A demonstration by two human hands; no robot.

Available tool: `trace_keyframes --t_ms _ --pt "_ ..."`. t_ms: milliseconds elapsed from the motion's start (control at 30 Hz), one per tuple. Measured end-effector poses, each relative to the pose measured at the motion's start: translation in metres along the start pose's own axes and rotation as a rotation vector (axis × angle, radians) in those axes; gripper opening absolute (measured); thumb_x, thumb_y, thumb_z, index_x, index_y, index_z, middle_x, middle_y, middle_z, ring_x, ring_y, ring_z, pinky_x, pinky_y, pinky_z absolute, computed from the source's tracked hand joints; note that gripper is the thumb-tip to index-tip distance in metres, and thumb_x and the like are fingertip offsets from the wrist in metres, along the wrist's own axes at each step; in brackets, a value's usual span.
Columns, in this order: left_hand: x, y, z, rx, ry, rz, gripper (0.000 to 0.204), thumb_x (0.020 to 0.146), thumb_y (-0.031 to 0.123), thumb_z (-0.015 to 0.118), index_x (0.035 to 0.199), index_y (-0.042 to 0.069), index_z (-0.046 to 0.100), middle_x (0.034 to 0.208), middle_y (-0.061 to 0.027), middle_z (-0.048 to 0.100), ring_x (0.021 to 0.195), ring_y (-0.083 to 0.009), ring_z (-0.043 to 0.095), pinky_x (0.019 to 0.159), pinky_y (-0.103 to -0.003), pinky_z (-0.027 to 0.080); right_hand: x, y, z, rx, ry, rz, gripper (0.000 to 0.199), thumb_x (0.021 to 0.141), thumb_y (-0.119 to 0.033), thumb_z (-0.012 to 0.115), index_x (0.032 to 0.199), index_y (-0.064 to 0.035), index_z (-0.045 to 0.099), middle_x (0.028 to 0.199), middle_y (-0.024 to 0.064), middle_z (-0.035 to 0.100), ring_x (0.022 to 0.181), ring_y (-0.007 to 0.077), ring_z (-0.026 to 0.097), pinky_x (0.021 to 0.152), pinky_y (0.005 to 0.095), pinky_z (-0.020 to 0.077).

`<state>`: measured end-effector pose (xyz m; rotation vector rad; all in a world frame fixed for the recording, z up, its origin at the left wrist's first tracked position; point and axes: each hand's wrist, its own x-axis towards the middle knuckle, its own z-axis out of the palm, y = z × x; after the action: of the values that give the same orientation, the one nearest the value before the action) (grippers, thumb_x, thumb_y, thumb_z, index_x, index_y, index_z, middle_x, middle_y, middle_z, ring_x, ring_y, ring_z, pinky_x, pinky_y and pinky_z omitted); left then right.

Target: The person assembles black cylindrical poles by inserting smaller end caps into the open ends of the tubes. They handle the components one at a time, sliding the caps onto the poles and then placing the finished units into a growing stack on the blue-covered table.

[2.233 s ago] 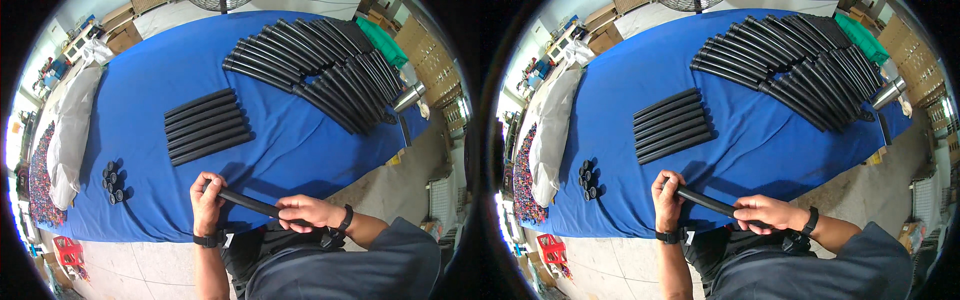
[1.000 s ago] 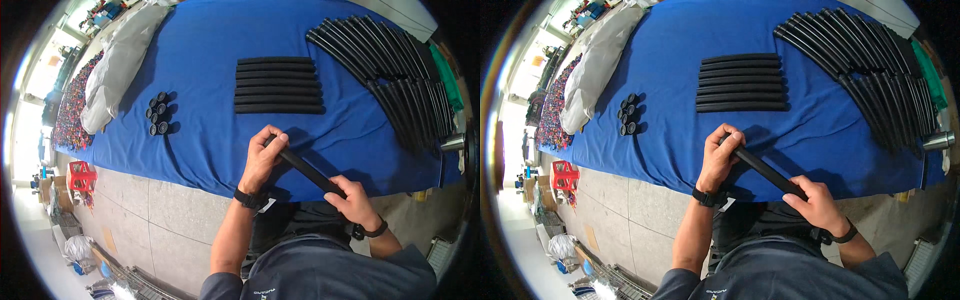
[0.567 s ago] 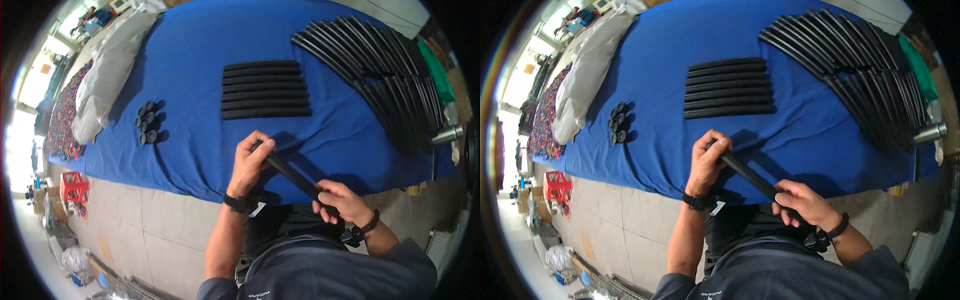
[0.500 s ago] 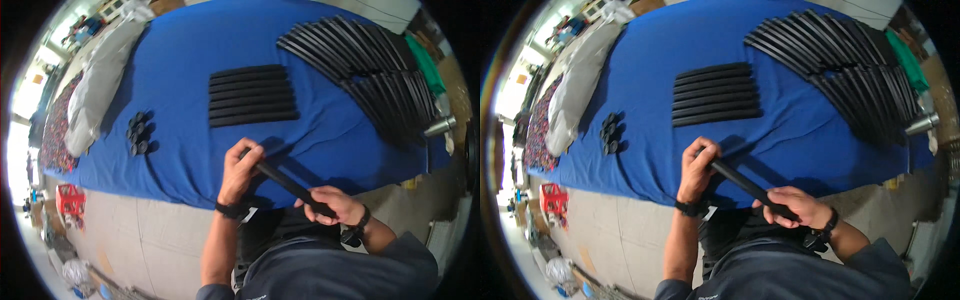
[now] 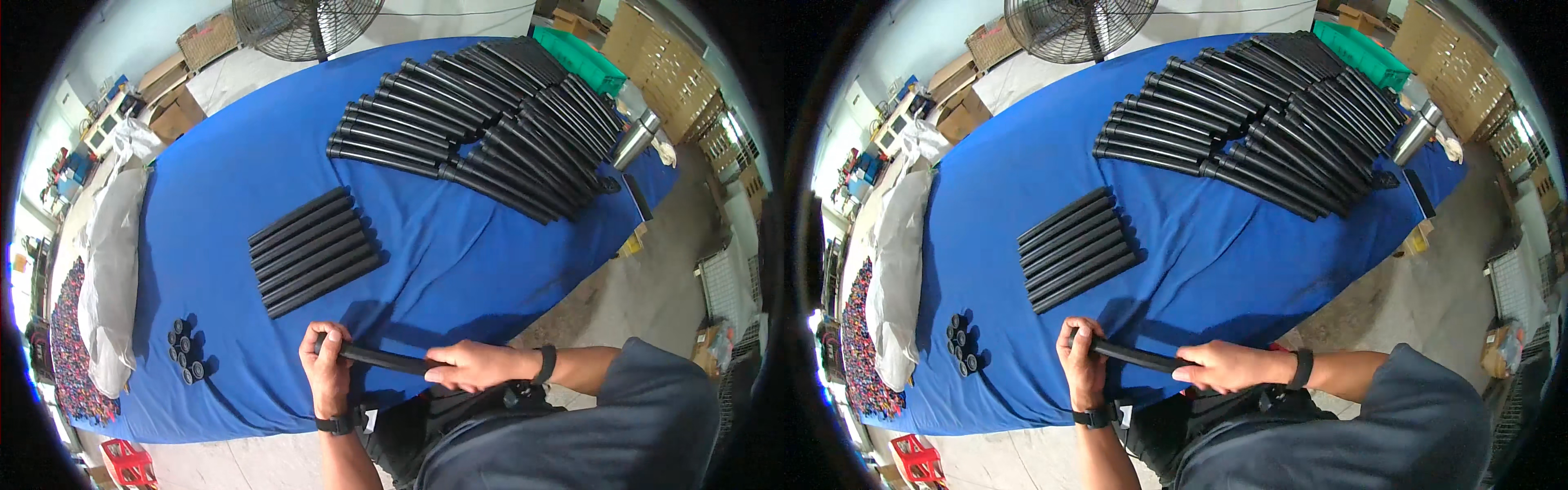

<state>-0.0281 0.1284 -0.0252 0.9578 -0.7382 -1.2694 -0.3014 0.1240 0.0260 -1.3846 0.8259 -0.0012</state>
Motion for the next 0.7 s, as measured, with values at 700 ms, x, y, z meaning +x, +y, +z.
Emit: trace_keyframes --t_ms 700 --pt "0.008 -0.009 -0.005 -0.055 -0.098 0.022 0.052 0.100 0.041 0.066 0.129 0.000 0.055 0.112 -0.0167 0.067 0.078 -0.0191 0.068 0.065 -0.031 0.057 0.036 -0.048 -0.462 -0.912 1.401 -0.133 0.043 0.094 -0.028 0.070 0.123 0.0035 0.064 0.123 0.0274 0.066 0.118 0.0407 0.063 0.098 0.0464 0.0491"
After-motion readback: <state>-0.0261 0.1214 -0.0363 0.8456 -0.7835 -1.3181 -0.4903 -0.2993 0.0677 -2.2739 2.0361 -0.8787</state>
